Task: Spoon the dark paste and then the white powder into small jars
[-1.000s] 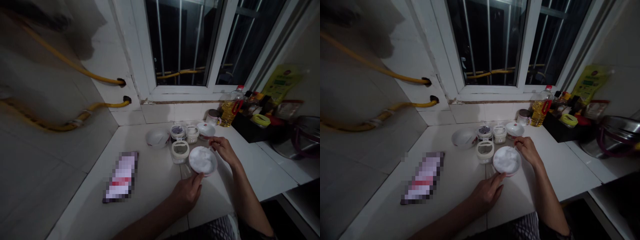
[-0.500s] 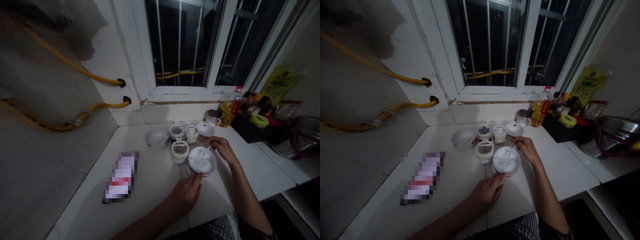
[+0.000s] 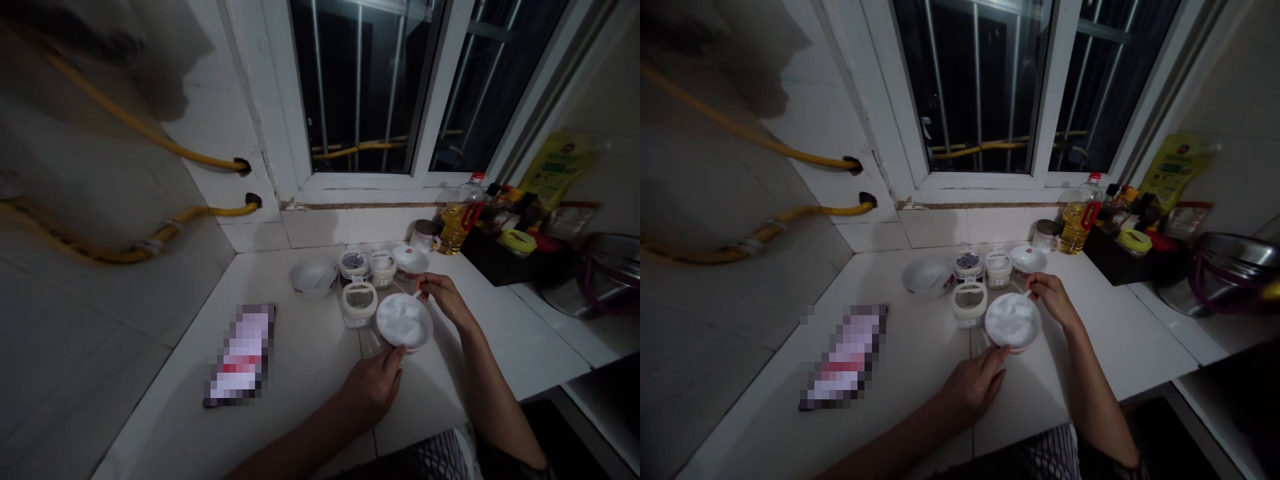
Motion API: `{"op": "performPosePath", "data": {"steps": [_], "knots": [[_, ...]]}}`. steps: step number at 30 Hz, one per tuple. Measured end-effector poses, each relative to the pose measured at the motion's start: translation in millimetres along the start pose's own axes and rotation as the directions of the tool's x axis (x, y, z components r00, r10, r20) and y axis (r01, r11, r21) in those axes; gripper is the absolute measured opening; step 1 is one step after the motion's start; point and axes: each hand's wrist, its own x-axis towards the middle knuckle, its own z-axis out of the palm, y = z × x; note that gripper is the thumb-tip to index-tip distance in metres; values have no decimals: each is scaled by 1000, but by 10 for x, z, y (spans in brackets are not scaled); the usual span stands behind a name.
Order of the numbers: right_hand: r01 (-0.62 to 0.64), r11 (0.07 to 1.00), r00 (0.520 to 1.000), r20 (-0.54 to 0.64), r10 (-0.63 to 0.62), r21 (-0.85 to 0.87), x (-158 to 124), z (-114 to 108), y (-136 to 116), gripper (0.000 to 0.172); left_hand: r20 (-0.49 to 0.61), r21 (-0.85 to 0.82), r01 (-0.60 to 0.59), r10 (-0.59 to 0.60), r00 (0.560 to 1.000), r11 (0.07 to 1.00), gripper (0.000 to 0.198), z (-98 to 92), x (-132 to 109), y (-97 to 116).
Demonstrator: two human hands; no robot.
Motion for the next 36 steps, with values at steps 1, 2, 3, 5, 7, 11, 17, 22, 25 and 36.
{"op": "performPosePath", "data": {"steps": [1,2,3,5,7,11,17,22,25,36], "knots": [[18,999,999,34,-17,-41,-5,30,3,13,1,0,0,0,1000,1000,37,2,0,-1],[33,997,997,77,-28,-71,-10,67,7,13,-1,-4,-1,1,1000,1000,37,3,0,-1],[41,996,992,122,-31,-83,-13,105,11,14,-5,-7,-3,3,1000,1000,37,3,1,-2],[24,999,985,169,-16,-45,-13,162,16,14,-15,-8,-5,5,1000,1000,36,2,2,-2],[-30,999,989,145,26,28,-4,170,13,13,-14,-7,1,-1,1000,1000,34,-1,1,-1],[-93,987,995,35,89,129,20,70,-17,12,4,-35,3,-3,1000,999,34,-12,-2,3],[-154,956,984,-50,172,251,37,-8,-36,10,-20,-20,-1,1,1000,1000,33,-33,15,20],[-204,928,972,-45,229,312,52,31,-11,8,-21,-16,-17,17,1000,1000,33,-24,14,10],[-218,914,968,-40,246,343,56,48,-8,7,-12,-14,-14,14,1000,1000,34,-9,6,2],[113,969,984,-163,-78,219,-13,331,-129,14,-24,14,-33,33,999,999,36,0,5,-8]]}}
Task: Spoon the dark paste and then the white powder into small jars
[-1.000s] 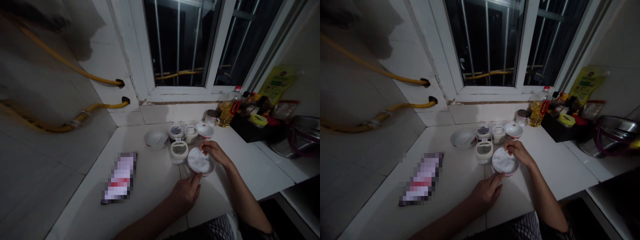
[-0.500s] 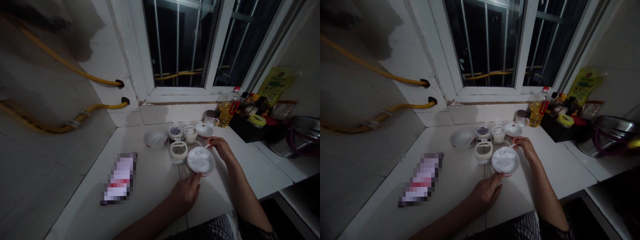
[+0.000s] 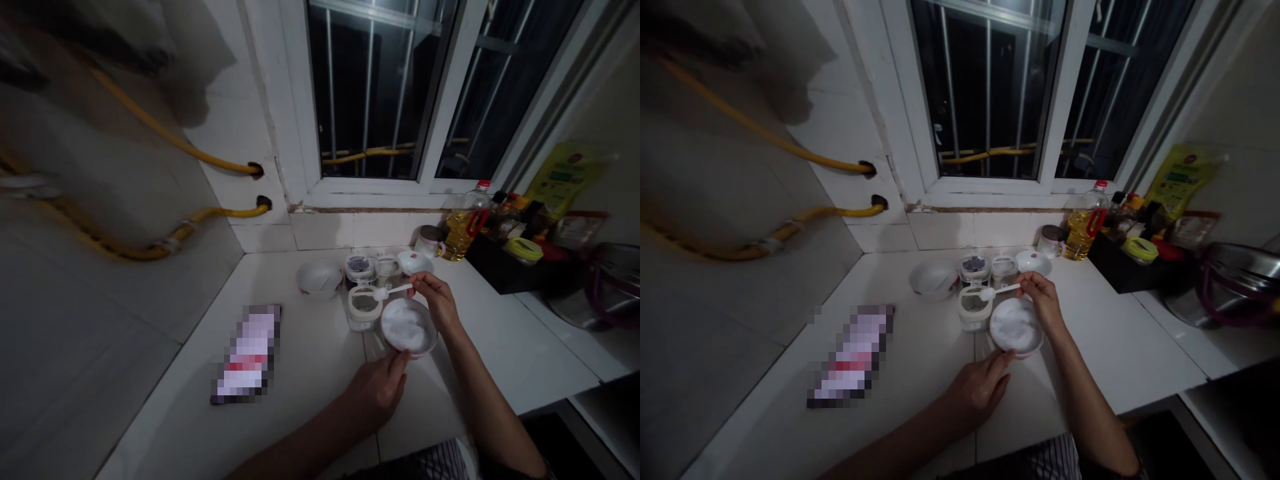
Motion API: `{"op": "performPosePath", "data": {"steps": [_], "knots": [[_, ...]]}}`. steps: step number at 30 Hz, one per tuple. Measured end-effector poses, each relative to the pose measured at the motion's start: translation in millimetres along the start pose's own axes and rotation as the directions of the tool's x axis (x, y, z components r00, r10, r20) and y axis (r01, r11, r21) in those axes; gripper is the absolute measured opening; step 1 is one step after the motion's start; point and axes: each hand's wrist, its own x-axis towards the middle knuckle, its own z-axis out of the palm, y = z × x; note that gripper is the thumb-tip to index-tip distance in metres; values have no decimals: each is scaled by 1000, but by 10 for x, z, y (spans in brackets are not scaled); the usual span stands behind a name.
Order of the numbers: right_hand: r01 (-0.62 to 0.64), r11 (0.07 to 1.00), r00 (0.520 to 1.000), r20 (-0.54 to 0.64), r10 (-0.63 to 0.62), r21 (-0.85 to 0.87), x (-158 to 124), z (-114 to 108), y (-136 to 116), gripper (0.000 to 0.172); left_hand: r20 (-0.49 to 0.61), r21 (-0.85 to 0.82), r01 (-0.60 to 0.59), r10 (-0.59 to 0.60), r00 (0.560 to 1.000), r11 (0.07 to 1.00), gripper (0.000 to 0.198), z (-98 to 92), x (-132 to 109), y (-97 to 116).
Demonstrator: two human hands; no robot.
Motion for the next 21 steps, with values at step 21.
{"op": "performPosePath", "data": {"steps": [21], "knots": [[158,893,981,-38,-192,-421,-25,-390,16,16,37,11,22,-22,999,1000,35,-21,5,14]]}}
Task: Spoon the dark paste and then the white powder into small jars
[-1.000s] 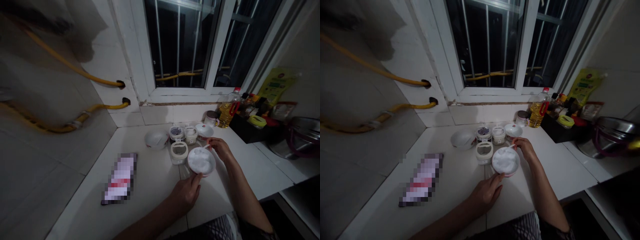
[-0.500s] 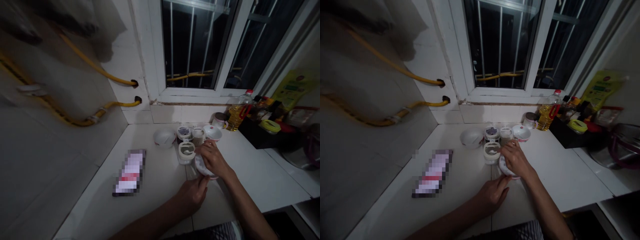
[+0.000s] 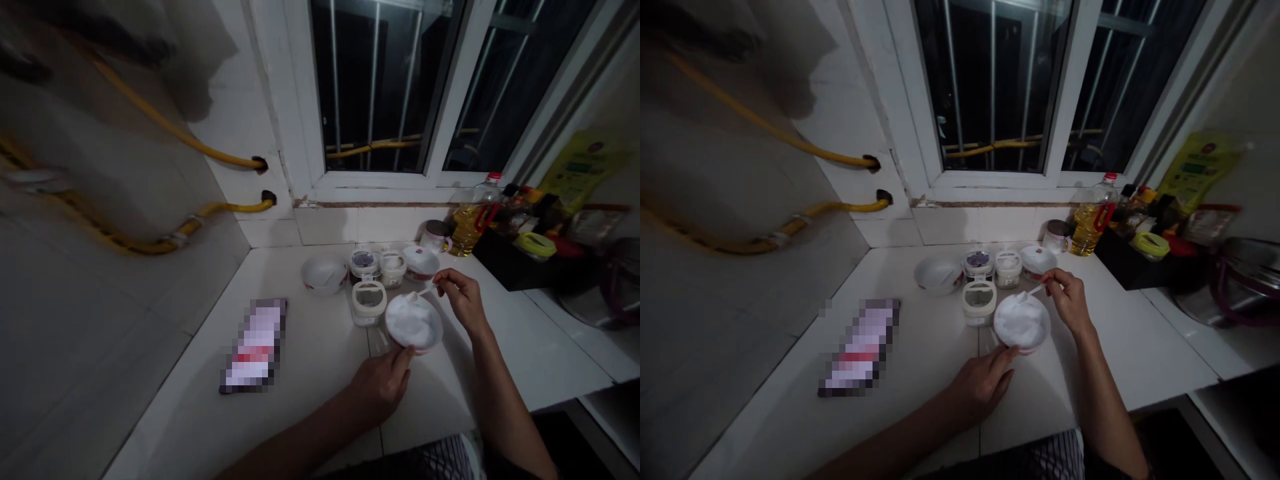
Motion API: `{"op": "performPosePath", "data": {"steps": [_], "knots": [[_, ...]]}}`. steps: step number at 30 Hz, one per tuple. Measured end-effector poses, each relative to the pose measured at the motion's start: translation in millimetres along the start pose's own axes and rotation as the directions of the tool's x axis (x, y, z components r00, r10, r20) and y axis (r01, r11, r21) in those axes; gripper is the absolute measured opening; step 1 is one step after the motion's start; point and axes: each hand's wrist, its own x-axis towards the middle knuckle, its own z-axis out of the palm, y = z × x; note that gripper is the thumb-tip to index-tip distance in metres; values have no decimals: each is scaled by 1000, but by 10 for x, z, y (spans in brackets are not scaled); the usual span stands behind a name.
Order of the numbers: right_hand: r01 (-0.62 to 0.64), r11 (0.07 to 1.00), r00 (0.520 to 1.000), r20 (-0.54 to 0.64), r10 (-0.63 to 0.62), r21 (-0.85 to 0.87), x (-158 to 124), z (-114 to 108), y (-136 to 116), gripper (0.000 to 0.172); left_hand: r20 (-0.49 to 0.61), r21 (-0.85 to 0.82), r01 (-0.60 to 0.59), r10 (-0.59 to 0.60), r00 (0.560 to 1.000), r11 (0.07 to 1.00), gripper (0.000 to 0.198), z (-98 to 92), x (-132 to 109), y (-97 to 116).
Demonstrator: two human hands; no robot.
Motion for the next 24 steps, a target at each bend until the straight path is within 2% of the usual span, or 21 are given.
{"op": "performPosePath", "data": {"steps": [4,10,13,15,20,22,24], "knots": [[83,974,996,56,-73,-211,20,-33,-1,19,20,-12,13,-13,1000,1000,35,-7,5,-3],[140,943,983,157,-96,-302,6,38,-14,20,-8,-19,3,-3,1000,1000,34,-1,6,-2],[108,968,958,283,-41,-225,-5,144,-15,19,-14,-7,-4,4,1000,1000,34,-5,8,3],[21,992,941,337,24,-128,-7,207,-3,18,-9,-2,0,0,1000,1000,34,-11,9,6],[-267,953,933,285,219,143,46,209,62,14,14,-17,11,-11,1000,1000,34,-20,6,-2],[-304,931,931,269,247,201,72,170,84,14,13,-12,8,-7,1000,1000,34,-16,5,-7],[-275,946,943,240,231,170,80,146,88,13,6,-5,-1,1,1000,1000,34,-9,6,-8]]}}
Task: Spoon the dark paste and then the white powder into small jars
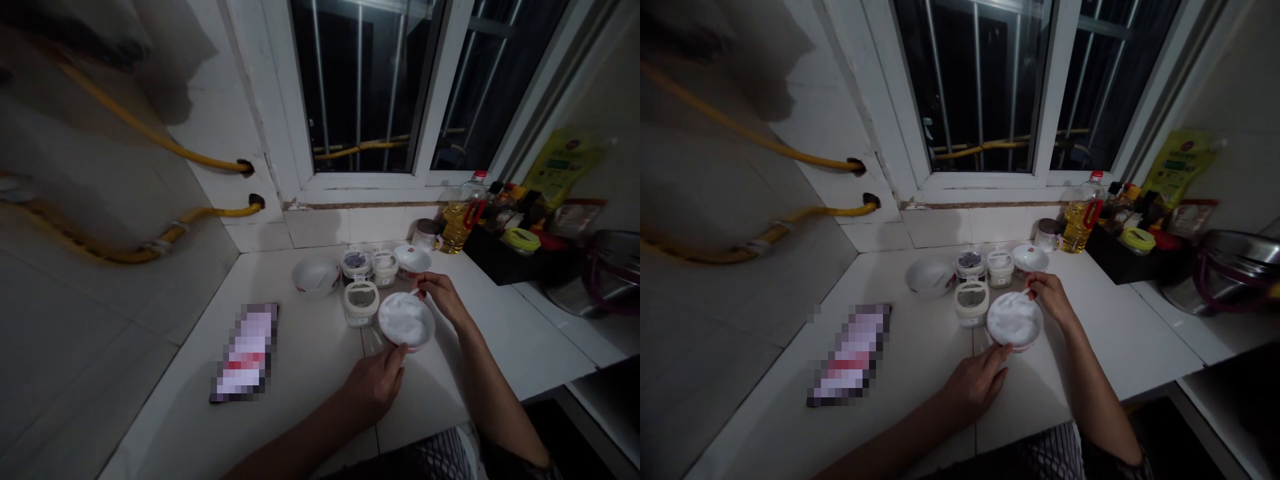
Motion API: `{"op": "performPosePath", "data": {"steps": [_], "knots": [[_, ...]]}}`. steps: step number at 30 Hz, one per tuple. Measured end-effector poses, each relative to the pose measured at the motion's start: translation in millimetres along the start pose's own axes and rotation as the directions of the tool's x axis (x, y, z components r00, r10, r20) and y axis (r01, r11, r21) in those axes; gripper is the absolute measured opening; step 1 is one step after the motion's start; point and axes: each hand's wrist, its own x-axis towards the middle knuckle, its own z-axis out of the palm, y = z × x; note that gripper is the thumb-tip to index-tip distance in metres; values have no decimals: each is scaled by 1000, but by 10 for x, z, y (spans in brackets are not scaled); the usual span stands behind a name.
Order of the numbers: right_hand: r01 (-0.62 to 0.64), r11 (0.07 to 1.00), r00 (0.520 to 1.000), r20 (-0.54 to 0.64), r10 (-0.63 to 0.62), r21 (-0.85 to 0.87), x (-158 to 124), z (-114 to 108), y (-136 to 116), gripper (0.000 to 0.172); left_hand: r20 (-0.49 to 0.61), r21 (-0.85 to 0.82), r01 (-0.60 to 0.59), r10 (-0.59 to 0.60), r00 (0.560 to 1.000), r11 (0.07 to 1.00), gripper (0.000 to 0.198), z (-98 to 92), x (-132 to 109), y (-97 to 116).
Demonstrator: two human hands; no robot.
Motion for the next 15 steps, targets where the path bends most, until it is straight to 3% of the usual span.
{"op": "performPosePath", "data": {"steps": [2,5,7,15], "knots": [[56,993,998,14,-55,-105,-14,13,-9,13,-6,3,-3,3,1000,1000,34,8,1,1],[97,984,988,134,-78,-148,-41,79,-25,14,-7,-1,6,-6,1000,1000,34,16,-2,3],[52,996,985,168,-38,-78,-46,110,-30,14,-4,-3,11,-11,1000,1000,33,15,-5,3],[-88,976,994,75,74,201,-1,6,-60,12,4,-25,6,-6,1000,1000,33,-8,-4,5]]}}
